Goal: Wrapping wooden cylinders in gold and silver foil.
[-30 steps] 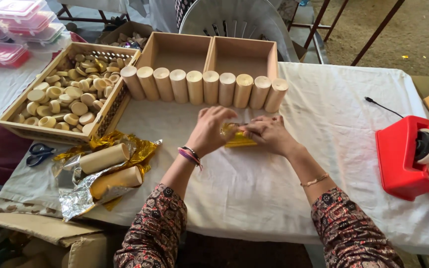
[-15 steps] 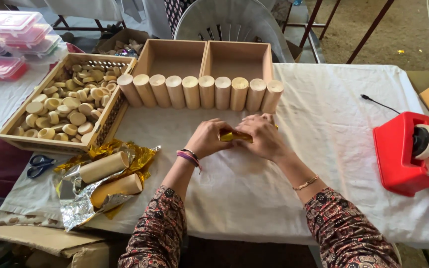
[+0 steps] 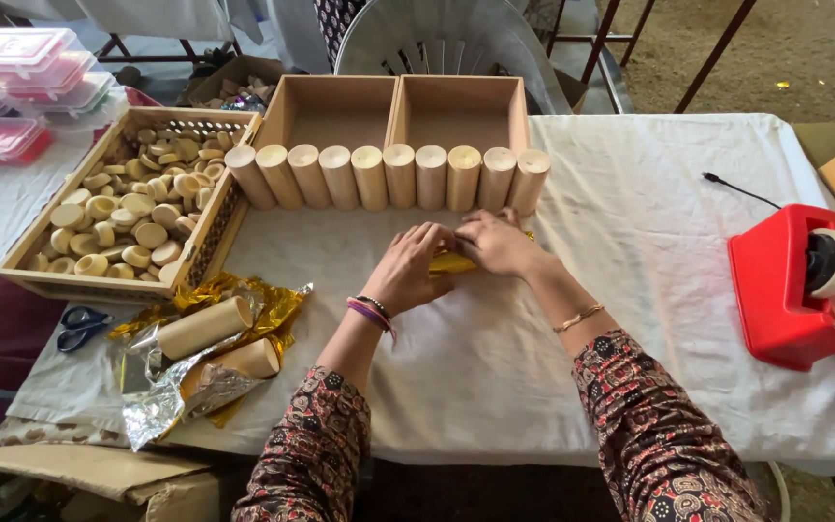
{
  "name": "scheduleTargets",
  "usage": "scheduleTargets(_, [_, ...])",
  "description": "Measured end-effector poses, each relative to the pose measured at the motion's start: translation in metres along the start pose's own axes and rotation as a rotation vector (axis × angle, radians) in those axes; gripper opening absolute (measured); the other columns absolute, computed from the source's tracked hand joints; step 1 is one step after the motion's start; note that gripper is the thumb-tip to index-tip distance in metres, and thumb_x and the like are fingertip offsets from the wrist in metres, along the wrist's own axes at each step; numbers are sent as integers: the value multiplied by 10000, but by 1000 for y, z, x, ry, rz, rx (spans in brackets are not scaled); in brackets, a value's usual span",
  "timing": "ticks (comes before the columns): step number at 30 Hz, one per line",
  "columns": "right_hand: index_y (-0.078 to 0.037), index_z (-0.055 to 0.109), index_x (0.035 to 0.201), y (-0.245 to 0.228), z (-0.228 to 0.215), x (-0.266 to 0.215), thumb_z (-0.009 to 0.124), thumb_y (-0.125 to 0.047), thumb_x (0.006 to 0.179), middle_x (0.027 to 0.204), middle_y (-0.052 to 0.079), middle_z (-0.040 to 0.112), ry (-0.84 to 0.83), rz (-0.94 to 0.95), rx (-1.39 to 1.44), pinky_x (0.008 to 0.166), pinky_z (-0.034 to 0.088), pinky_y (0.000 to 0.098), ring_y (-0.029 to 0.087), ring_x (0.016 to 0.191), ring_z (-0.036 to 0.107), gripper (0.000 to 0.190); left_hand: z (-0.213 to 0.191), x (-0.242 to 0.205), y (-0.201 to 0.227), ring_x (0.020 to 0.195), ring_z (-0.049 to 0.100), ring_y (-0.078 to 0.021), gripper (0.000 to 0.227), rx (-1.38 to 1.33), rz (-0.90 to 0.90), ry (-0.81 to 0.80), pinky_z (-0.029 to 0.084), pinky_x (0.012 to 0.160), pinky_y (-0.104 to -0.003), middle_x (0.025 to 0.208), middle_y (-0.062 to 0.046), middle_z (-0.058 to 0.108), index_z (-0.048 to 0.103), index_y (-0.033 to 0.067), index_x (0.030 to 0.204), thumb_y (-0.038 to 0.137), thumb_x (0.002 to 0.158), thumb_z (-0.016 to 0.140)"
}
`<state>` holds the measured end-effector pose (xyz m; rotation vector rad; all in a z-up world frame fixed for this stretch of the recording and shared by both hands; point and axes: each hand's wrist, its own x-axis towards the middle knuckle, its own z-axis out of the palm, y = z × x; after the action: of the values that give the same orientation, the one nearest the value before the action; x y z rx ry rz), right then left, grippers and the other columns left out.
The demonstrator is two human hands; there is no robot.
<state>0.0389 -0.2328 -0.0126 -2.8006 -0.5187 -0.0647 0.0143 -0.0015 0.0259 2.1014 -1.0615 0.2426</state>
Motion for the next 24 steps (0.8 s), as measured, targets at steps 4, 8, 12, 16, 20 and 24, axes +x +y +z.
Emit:
scheduleTargets(4, [-256, 699, 1240, 11, 10, 12, 465, -432, 1013, 1347, 0, 652, -100, 16, -9, 1108, 188, 589, 184, 1395, 445, 369, 3, -1, -5, 1118, 616, -336, 538, 13, 27, 4, 449, 970, -445, 1122, -101, 668, 563, 92, 1106, 201, 675, 867])
scheduleTargets(8, [-245, 700, 1257, 10, 7, 13, 464, -392, 1012, 1376, 9, 634, -142, 50, -21, 1137, 156, 589, 187, 1432, 407, 371, 8, -1, -10, 993, 690, -290, 517, -30, 13, -37, 490, 979, -424, 1002, -83, 692, 562, 91, 1122, 207, 704, 843])
scheduleTargets(12, [-184, 732, 1206, -1, -26, -14, 544, -301, 995, 1387, 27, 655, 161, 36, 51, 1121, 259, 533, 221, 1383, 480, 305, 16, -1, -18, 949, 663, -356, 481, 68, 0, -2, 509, 859, -456, 964, -134, 690, 566, 68, 1064, 219, 707, 851])
scheduleTargets(16, [-105, 747, 1185, 7, -49, -51, 653, -212, 1015, 1259, 71, 737, 563, 48, 434, 1052, 495, 331, 190, 1192, 674, 222, 23, -2, -22, 931, 667, -362, 460, 79, -45, 24, 517, 818, -470, 966, -145, 692, 559, 63, 1053, 241, 731, 835])
scheduleTargets(20, [-56, 749, 1185, 25, -40, -70, 666, -188, 1039, 1133, 40, 727, 630, 119, 779, 939, 503, 258, 115, 1059, 656, 213, 21, 0, -18, 933, 664, -362, 473, 73, -90, 29, 516, 821, -470, 958, -153, 689, 565, 46, 1059, 261, 735, 836])
scheduleTargets(24, [-21, 741, 1160, 29, -31, -74, 646, -178, 1035, 1048, -13, 710, 589, 169, 887, 859, 488, 209, 41, 947, 623, 222, 21, -2, -19, 918, 681, -360, 449, 115, -121, 23, 532, 833, -466, 943, -156, 707, 656, 63, 1064, 297, 725, 832])
